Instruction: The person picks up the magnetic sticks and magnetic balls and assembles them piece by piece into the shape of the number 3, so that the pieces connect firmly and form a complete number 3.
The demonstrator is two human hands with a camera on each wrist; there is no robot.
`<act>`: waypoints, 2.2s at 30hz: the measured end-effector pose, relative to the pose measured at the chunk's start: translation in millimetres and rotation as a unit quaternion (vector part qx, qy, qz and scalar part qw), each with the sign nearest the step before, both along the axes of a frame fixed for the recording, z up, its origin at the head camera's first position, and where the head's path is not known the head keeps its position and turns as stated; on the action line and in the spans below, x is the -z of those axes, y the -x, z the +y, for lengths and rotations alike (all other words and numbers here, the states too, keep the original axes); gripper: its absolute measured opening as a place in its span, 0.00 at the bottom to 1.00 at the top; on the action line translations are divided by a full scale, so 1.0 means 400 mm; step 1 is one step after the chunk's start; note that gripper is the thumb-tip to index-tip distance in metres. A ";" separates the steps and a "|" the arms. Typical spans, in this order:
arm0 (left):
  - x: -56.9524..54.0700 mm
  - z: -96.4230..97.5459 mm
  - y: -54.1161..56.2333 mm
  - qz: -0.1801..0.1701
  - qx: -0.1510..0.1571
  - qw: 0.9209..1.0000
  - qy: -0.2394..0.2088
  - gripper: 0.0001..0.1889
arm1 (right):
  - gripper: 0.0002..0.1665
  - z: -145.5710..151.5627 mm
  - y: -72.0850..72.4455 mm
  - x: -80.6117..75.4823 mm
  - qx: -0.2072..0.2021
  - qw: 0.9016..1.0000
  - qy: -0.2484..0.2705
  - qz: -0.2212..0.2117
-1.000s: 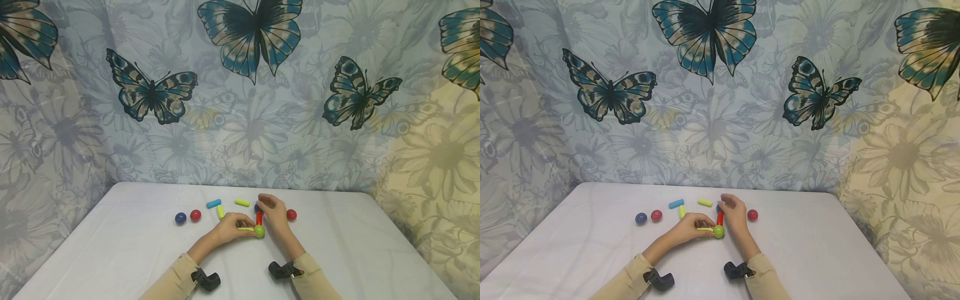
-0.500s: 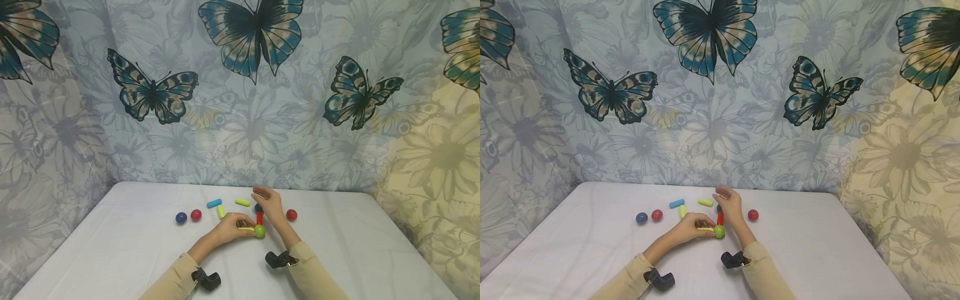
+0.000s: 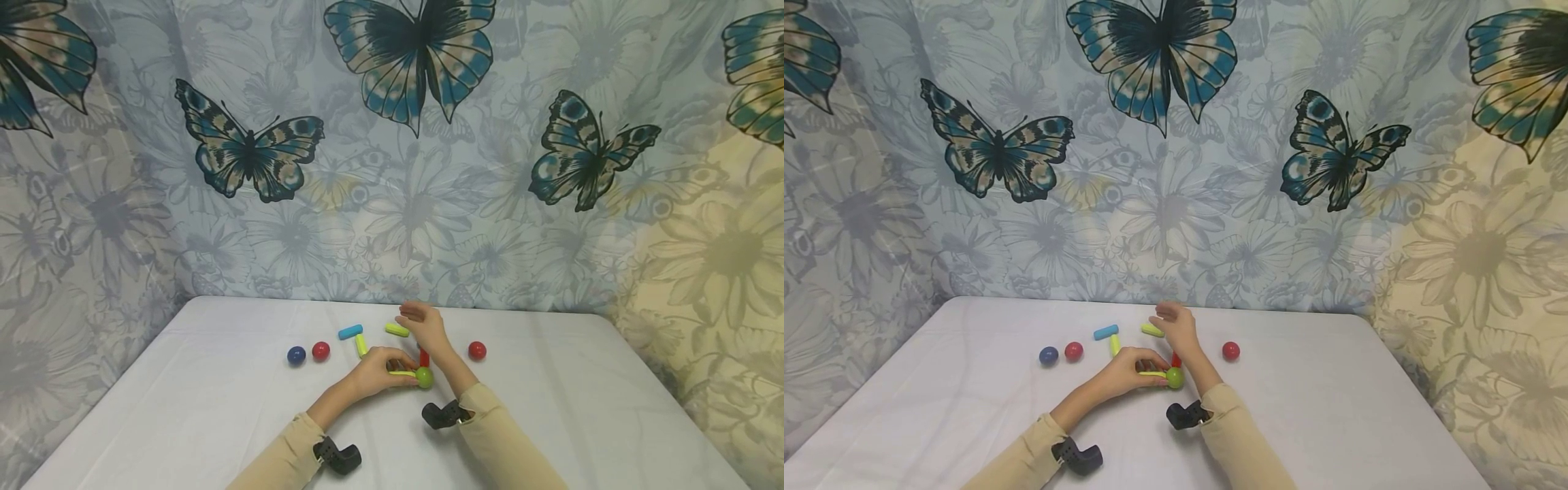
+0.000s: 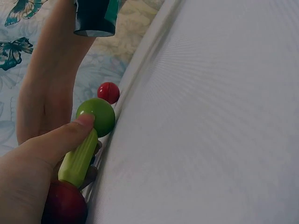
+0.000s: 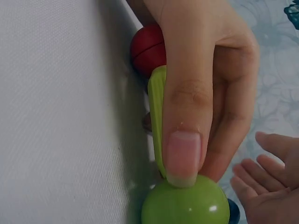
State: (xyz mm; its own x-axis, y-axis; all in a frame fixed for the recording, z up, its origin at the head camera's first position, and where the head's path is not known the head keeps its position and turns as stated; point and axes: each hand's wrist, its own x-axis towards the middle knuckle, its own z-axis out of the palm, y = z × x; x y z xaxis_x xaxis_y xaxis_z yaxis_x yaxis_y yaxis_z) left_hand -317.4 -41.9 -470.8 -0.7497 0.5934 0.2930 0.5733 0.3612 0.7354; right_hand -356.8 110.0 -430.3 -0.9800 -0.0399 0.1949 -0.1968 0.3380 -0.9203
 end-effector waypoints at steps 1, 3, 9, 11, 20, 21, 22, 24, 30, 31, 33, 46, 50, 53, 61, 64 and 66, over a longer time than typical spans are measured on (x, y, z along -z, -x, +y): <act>0.000 0.000 0.001 0.001 0.000 1.000 0.001 0.14 | 0.23 -0.002 0.001 0.001 -0.002 1.000 -0.006 0.000; 0.002 0.001 0.003 0.005 0.000 1.000 0.002 0.14 | 0.23 -0.007 0.002 0.001 -0.002 1.000 -0.016 0.000; 0.002 0.004 0.006 0.017 -0.005 1.000 0.004 0.13 | 0.24 -0.019 0.003 0.001 -0.010 0.999 -0.038 -0.002; 0.002 0.004 0.006 0.016 -0.006 1.000 0.003 0.13 | 0.24 -0.022 0.003 0.003 -0.016 0.999 -0.049 -0.001; 0.002 0.003 0.003 0.010 -0.004 1.000 0.001 0.13 | 0.23 -0.030 0.000 0.009 -0.037 0.996 -0.087 0.003; 0.002 0.003 0.003 0.010 -0.003 1.000 0.001 0.13 | 0.23 -0.030 -0.001 0.010 -0.039 0.995 -0.091 0.005; 0.002 0.003 0.003 0.009 -0.003 1.000 0.001 0.13 | 0.22 -0.030 -0.002 0.010 -0.039 0.995 -0.094 0.007; 0.003 0.002 0.003 0.005 -0.003 1.000 0.004 0.13 | 0.21 -0.031 -0.005 0.010 -0.039 0.994 -0.097 0.006; 0.005 0.002 0.003 0.003 0.000 1.000 -0.002 0.13 | 0.19 -0.033 -0.013 0.012 -0.041 0.993 -0.110 0.009; 0.005 0.002 0.003 0.003 0.000 1.000 -0.003 0.13 | 0.19 -0.034 -0.014 0.013 -0.043 0.992 -0.114 0.012; 0.006 0.002 0.004 0.002 0.001 1.000 -0.004 0.13 | 0.19 -0.034 -0.013 0.015 -0.043 0.992 -0.121 0.016; 0.008 0.004 0.004 0.000 0.000 1.000 -0.010 0.12 | 0.22 -0.028 -0.010 0.033 -0.027 0.992 -0.125 0.004; 0.008 0.004 0.003 0.000 0.002 1.000 -0.015 0.12 | 0.22 -0.028 -0.012 0.035 -0.020 0.993 -0.119 0.006; 0.007 0.003 0.003 0.001 0.003 1.000 -0.016 0.11 | 0.21 -0.028 -0.013 0.035 -0.019 0.993 -0.116 0.008; 0.007 0.002 0.004 0.010 0.003 1.000 -0.009 0.12 | 0.19 -0.029 -0.009 0.043 -0.011 0.992 -0.121 0.031; 0.007 0.002 0.004 0.011 0.005 1.000 -0.009 0.12 | 0.18 -0.028 -0.010 0.044 -0.003 0.992 -0.125 0.034; 0.007 0.002 0.004 0.010 0.004 1.000 -0.008 0.12 | 0.17 -0.026 -0.014 0.040 0.002 0.992 -0.120 0.033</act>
